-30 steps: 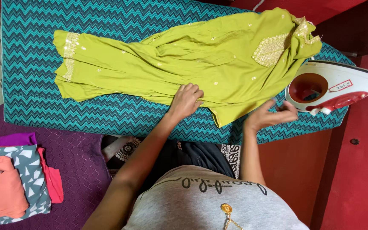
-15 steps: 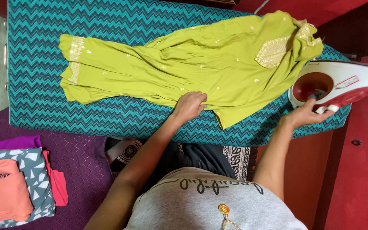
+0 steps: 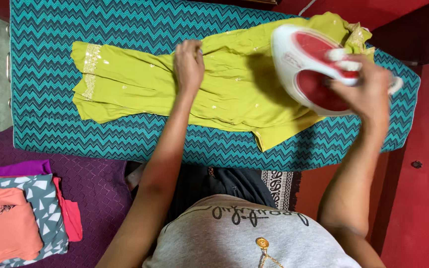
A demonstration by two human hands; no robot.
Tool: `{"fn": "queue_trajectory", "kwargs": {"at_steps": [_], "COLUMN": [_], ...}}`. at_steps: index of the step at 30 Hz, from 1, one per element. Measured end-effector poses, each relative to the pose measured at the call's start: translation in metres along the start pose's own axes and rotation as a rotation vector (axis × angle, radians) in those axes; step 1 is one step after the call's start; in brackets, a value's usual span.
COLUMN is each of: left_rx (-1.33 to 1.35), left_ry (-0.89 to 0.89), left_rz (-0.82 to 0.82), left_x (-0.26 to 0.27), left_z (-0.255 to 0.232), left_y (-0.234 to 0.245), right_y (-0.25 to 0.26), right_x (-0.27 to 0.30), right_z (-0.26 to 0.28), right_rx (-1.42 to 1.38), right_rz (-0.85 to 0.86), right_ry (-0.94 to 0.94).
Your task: The person irons a green garment on an ironing board, smoothing the fabric by hand and pressing the iron over the sleeves and main body of the item.
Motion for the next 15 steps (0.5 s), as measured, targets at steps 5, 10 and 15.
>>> {"fn": "queue_trajectory", "kwargs": {"at_steps": [5, 10, 15], "left_rx": [-0.232, -0.294, -0.020], "left_ry": [0.131, 0.204, 0.288], "left_rz": [0.038, 0.364, 0.411], "left_x": [-0.032, -0.040, -0.061], "left_z": [0.018, 0.021, 0.039], "left_y": [0.004, -0.003, -0.008], "right_y": [-0.068, -0.111, -0.129], "right_x": [-0.033, -0.028, -0.024], "right_z": [0.063, 0.074, 0.084], "right_rx": [0.236, 0.348, 0.433], "right_rz": [0.295, 0.572, 0.585], "right_ry": [0.150, 0.058, 0.082]}}
Point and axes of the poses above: each hand's wrist, its own x-axis away from the middle knuckle, its own y-axis out of the back of the hand, z = x × y, the point moved 4 cm from there along -x, towards the middle knuckle, and after that the axes turned 1 degree about z, right-handed, at the moved point
